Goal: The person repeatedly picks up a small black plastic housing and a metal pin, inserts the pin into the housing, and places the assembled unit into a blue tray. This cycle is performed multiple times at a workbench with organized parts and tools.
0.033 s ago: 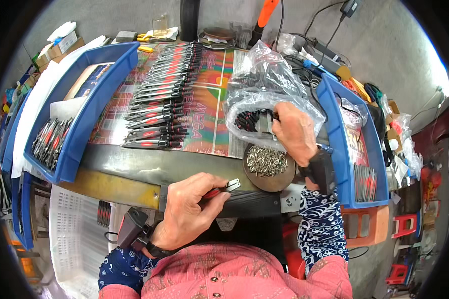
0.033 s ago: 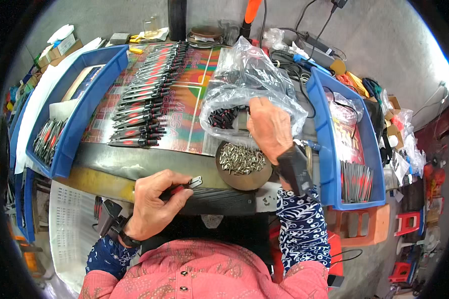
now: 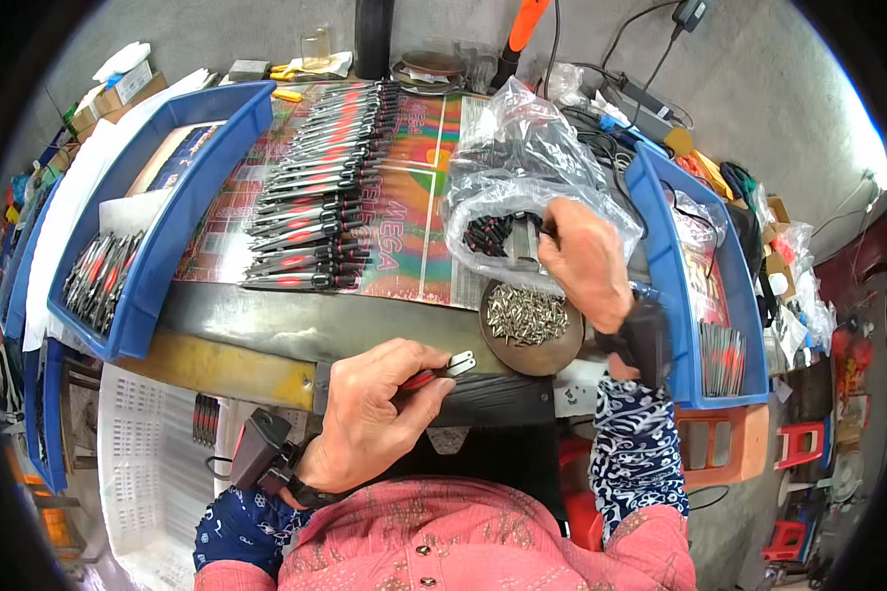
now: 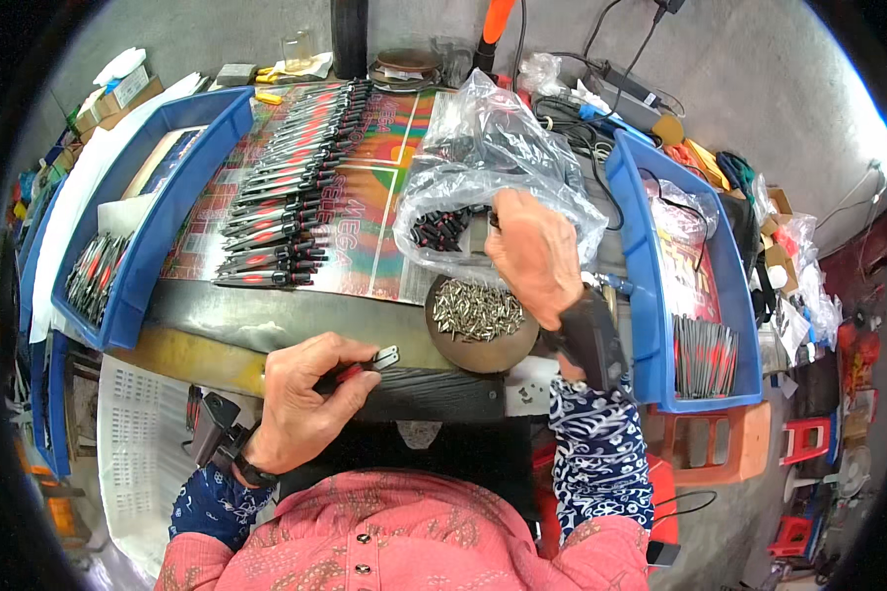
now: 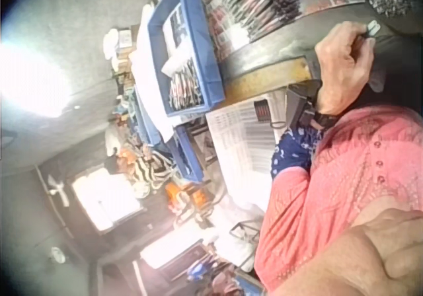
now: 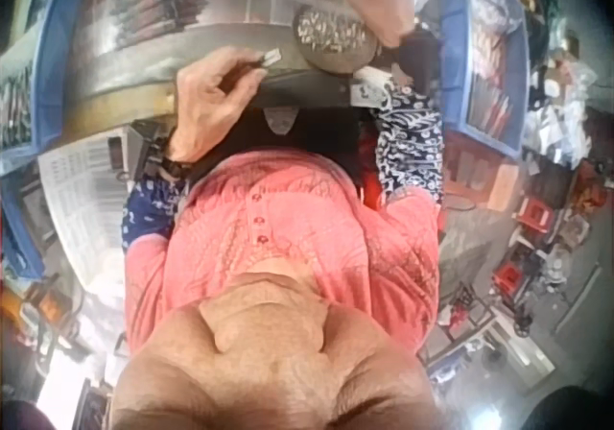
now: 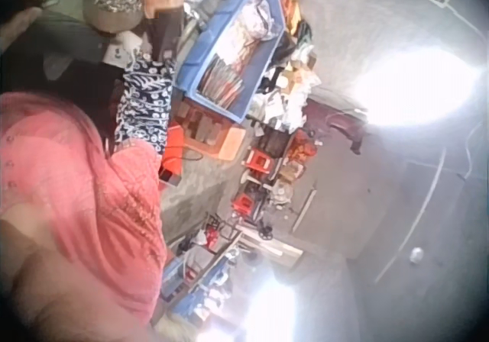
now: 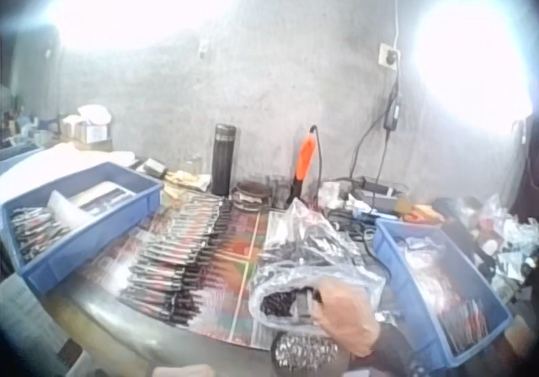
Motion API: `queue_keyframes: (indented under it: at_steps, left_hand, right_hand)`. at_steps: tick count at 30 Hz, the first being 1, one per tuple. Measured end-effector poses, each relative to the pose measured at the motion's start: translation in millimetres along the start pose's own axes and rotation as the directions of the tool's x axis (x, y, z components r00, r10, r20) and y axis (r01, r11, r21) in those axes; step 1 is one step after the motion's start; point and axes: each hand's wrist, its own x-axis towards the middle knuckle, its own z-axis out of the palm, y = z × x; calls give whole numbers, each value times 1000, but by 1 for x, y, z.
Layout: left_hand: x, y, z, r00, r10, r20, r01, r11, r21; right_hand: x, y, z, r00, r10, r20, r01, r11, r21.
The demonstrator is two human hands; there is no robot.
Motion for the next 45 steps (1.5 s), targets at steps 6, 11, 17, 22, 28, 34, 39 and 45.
queue_keyframes:
  at_steps: [6, 11, 17, 22, 28, 34, 39, 45]
  left_hand:
    - [-7, 13, 0, 997, -7, 78, 3, 999, 49]
    - [-14, 22, 6, 993, 90, 81, -91, 996, 16]
    - [-23, 31, 14, 990, 108, 95, -111, 993, 28]
    - [-27, 34, 20, 984, 148, 98, -154, 986, 62]
    - [-28, 35, 24, 981, 155, 120, -166, 982, 92]
    - [-26, 33, 24, 978, 154, 138, -167, 982, 87]
    - [-24, 29, 21, 978, 150, 141, -165, 982, 97]
    - [-22, 25, 19, 977, 176, 122, -187, 978, 87]
  right_hand:
    - [-54, -57, -44, 974, 226, 0, -191, 827, 529]
    - [-93, -87, -55, 945, 281, 169, -305, 563, 768]
    - [-117, -98, -55, 902, 330, 278, -385, 327, 863]
    - [-127, -99, -58, 872, 361, 332, -415, 183, 891]
    - [-133, -98, -53, 868, 399, 296, -400, 207, 893]
    - [-134, -99, -49, 864, 409, 294, -396, 190, 899]
    - [-131, -101, -49, 845, 418, 333, -424, 143, 895]
    - [-126, -98, -48, 847, 384, 367, -441, 124, 889]
